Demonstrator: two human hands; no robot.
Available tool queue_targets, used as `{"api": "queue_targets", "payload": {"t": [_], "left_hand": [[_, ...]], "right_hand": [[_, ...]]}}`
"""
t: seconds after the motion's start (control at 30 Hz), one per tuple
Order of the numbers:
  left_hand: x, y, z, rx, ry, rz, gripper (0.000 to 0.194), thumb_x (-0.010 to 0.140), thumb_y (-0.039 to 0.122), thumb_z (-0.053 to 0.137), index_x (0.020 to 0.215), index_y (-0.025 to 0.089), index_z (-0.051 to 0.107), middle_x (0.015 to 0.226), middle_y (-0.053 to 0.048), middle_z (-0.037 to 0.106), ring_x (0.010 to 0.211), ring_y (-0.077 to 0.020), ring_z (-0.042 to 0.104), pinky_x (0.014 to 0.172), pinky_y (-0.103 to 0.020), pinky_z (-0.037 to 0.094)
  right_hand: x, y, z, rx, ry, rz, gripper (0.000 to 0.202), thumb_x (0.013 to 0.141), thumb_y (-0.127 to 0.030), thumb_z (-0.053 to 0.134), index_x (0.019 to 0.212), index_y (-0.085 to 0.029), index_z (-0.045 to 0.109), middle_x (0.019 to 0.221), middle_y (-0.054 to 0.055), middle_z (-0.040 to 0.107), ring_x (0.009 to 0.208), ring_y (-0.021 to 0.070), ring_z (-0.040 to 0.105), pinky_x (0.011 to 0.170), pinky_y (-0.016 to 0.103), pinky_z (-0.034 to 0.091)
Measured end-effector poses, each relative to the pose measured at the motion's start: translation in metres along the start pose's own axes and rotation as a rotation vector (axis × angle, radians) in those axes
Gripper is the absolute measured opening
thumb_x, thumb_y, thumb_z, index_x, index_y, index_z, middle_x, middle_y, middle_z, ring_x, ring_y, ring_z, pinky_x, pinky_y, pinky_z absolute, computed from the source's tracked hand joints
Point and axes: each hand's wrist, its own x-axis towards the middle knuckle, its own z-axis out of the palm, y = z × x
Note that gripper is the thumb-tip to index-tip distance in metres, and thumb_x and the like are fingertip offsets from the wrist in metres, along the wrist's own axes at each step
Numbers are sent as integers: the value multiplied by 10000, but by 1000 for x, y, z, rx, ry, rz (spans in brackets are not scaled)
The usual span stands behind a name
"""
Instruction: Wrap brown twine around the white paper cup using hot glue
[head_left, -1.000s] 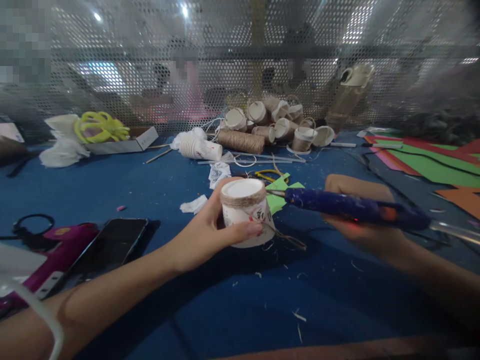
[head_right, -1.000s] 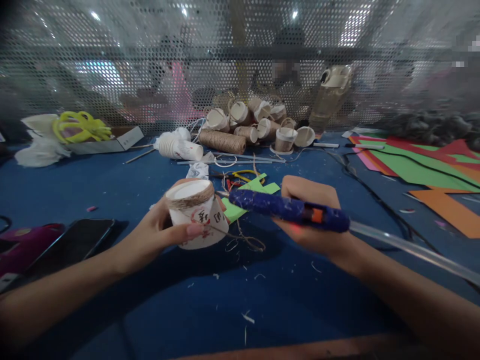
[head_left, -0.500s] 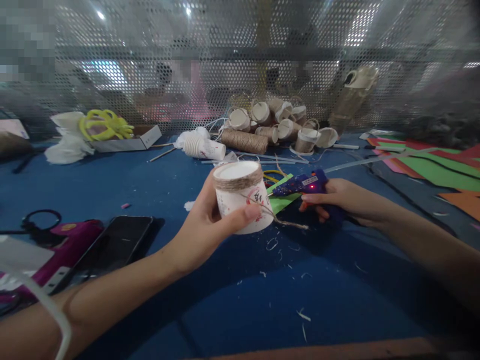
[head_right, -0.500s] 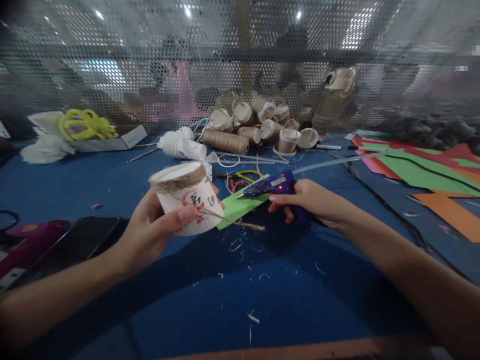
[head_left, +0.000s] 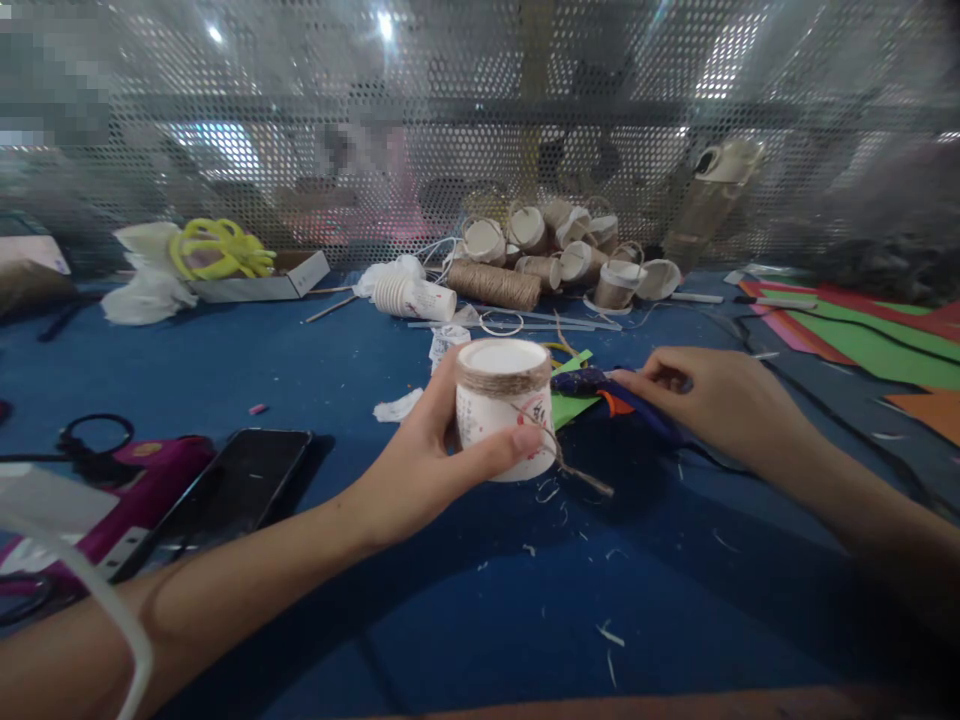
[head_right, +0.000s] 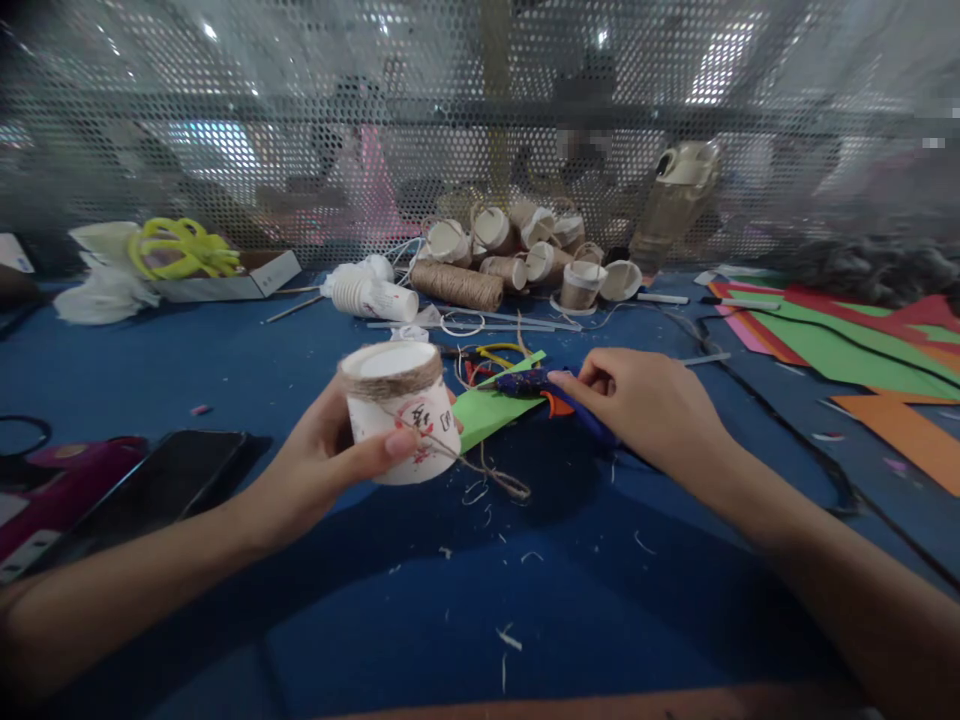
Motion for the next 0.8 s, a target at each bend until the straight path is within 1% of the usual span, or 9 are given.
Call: {"api": "queue_targets", "payload": {"t": [0.07,0.1,0.2,0.3,0.4,0.47,0.57,0.7,0.8], "left_hand": [[0,0,1,52,-21,-31,496,854,365,791,1293,282,577,1190,-32,693,1111,-237,652,946,-324,537],[0,0,2,78,-27,-45,500,853,377,789,1292,279,571,1188,-32,692,1098,-237,652,941,-328,533],[0,0,3,139,-40,-58,512,862,399,771,1299,273,536,1193,-30,686,1102,-240,644,951,-332,517],[1,1,4,173,-56,-36,588,869,395,760,1355,278,450,1239,-37,663,1116,-234,635,964,-320,509],[1,1,4,181,-70,-2,696,871,374,765,1423,305,347,1257,-29,645,1084,-205,634,948,-293,512],[1,1,4,194,-86,26,685,880,356,760,1419,316,338,1222,-17,654,1057,-191,643,932,-278,516],[1,1,4,222,-86,55,606,882,329,757,1352,319,374,1114,-4,674,950,-179,667,861,-271,534],[1,4,5,204,-72,47,543,859,326,771,1255,326,400,1040,2,668,817,-175,652,718,-267,538],[0,5,6,188,-79,26,458,871,343,755,1174,316,413,1014,7,644,773,-164,624,668,-258,526]], "right_hand": [[-6,-11,-1,164,21,-120,457,917,-629,575,737,-219,668,690,28,694,597,171,601,565,292,416],[-10,-18,-1,290,-18,-177,423,941,-587,561,781,-215,683,745,37,713,661,179,632,614,295,456],[-23,-39,0,562,-250,-219,332,972,-514,561,927,-227,724,863,30,751,742,172,669,642,272,491],[-36,-56,-1,825,-476,-227,295,941,-506,626,1035,-246,727,961,26,765,829,172,701,718,271,541],[-42,-64,-2,961,-598,-172,252,883,-437,729,1025,-230,705,961,26,767,864,168,706,781,279,556],[-43,-65,-2,992,-608,-149,216,872,-399,750,982,-220,699,858,4,747,781,140,684,737,256,545],[-42,-63,0,1019,-533,-186,195,937,-401,677,903,-216,727,699,-27,679,642,97,622,638,217,501],[-43,-59,0,1019,-374,-267,268,991,-403,600,878,-221,759,617,-36,630,569,81,585,581,206,464],[-43,-58,-1,987,-323,-274,262,989,-391,608,870,-219,765,591,-36,612,567,91,589,564,211,455]]}}
